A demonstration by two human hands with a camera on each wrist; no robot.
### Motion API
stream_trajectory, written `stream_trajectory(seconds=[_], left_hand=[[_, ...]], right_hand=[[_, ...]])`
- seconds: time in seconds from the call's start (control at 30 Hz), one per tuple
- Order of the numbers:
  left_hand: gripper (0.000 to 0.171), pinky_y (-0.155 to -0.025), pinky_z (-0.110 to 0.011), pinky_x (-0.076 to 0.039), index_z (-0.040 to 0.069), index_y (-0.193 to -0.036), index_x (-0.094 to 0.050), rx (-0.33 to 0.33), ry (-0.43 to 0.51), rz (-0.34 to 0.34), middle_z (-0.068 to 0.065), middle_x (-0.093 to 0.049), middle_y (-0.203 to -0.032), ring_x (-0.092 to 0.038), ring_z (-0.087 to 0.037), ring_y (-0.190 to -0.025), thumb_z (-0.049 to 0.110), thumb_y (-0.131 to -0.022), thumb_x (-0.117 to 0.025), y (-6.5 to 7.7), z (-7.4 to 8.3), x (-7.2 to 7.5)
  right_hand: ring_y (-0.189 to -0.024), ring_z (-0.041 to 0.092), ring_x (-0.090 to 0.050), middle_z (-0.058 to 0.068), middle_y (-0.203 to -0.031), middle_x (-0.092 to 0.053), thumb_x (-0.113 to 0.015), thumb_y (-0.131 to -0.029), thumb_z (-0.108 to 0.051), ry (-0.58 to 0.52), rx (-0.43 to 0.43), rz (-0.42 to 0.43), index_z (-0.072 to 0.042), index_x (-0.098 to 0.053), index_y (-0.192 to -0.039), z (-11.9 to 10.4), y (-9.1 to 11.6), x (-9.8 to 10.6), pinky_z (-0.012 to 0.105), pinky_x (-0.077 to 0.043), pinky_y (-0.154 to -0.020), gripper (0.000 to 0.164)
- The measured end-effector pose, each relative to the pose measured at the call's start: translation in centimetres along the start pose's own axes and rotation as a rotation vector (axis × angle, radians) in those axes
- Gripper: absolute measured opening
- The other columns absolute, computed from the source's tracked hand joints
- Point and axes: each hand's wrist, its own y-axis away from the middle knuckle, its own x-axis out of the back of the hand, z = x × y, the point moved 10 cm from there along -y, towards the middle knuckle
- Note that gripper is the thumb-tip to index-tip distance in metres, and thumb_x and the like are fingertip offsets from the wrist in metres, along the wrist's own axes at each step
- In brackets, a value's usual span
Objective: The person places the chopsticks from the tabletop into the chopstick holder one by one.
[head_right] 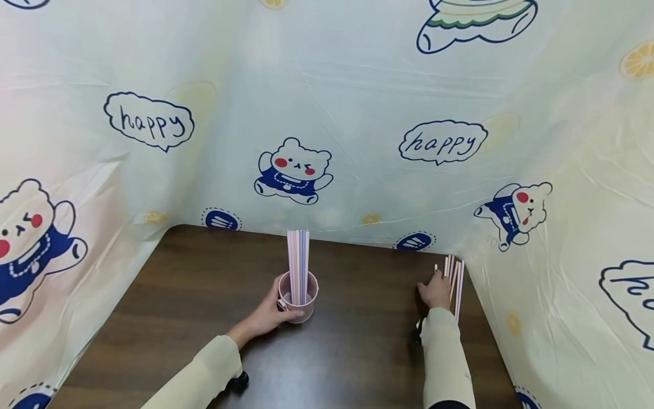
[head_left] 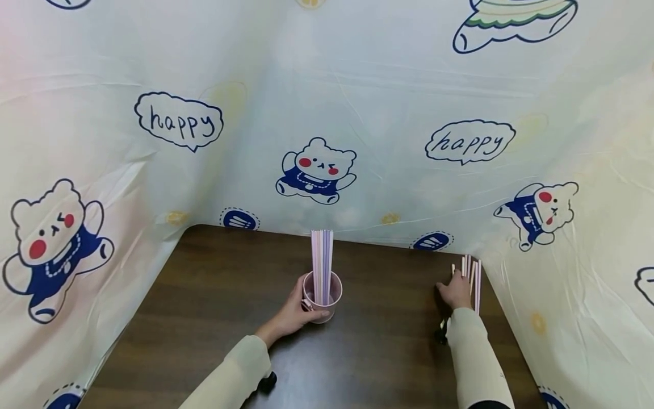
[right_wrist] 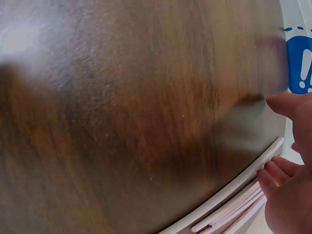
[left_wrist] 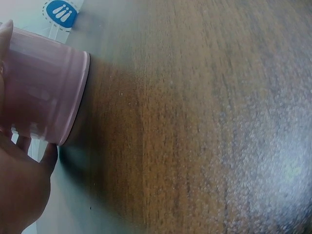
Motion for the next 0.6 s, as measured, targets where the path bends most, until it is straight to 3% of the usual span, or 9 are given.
stream_trajectory(seconds=[0.17, 0.4, 0.5, 0.6], left_hand=[[0.101, -0.115, -0.055, -0.031, 0.022, -0.154, -0.031, 0.024, -0.009, 0.004, -0.01, -0.046, -0.147, -0.045, -0.027, -0.134, 0.016, -0.075, -0.093, -0.1, -0.2, 0.2], [0.101, -0.114, -0.055, -0.033, 0.02, -0.154, -0.031, 0.014, -0.02, 0.01, -0.012, -0.047, -0.146, -0.046, -0.029, -0.133, 0.015, -0.075, -0.093, -0.3, 0.0, 0.4], [0.102, -0.114, -0.052, -0.033, 0.021, -0.155, -0.029, 0.044, -0.025, -0.001, -0.01, -0.046, -0.147, -0.046, -0.027, -0.134, 0.017, -0.076, -0.093, -0.2, -0.1, 0.3], [0.103, -0.115, -0.051, -0.032, 0.021, -0.155, -0.027, 0.069, -0.025, -0.014, -0.01, -0.043, -0.149, -0.044, -0.026, -0.135, 0.017, -0.076, -0.093, 0.0, -0.4, 0.2]], right_hand=[[-0.124, 0.06, -0.043, 0.049, -0.133, -0.042, -0.066, -0.094, -0.019, -0.108, -0.017, 0.066, 0.025, -0.03, -0.141, -0.8, 0.0, 0.8, 0.064, -0.037, -0.106, 0.074], [-0.139, 0.054, -0.031, 0.044, -0.149, -0.027, -0.062, -0.099, -0.013, -0.508, -0.145, -0.006, 0.02, -0.013, -0.152, -1.3, 0.3, -0.1, 0.06, -0.03, -0.114, 0.079], [-0.131, 0.05, -0.04, 0.039, -0.14, -0.038, -0.063, -0.098, -0.01, -0.506, -0.166, 0.024, 0.019, -0.026, -0.148, -0.9, 0.2, -0.2, 0.058, -0.036, -0.111, 0.069], [-0.112, 0.046, -0.05, 0.032, -0.119, -0.051, -0.066, -0.096, -0.008, -0.403, -0.178, 0.091, 0.02, -0.043, -0.133, -0.4, 0.2, 0.0, 0.057, -0.043, -0.098, 0.052]])
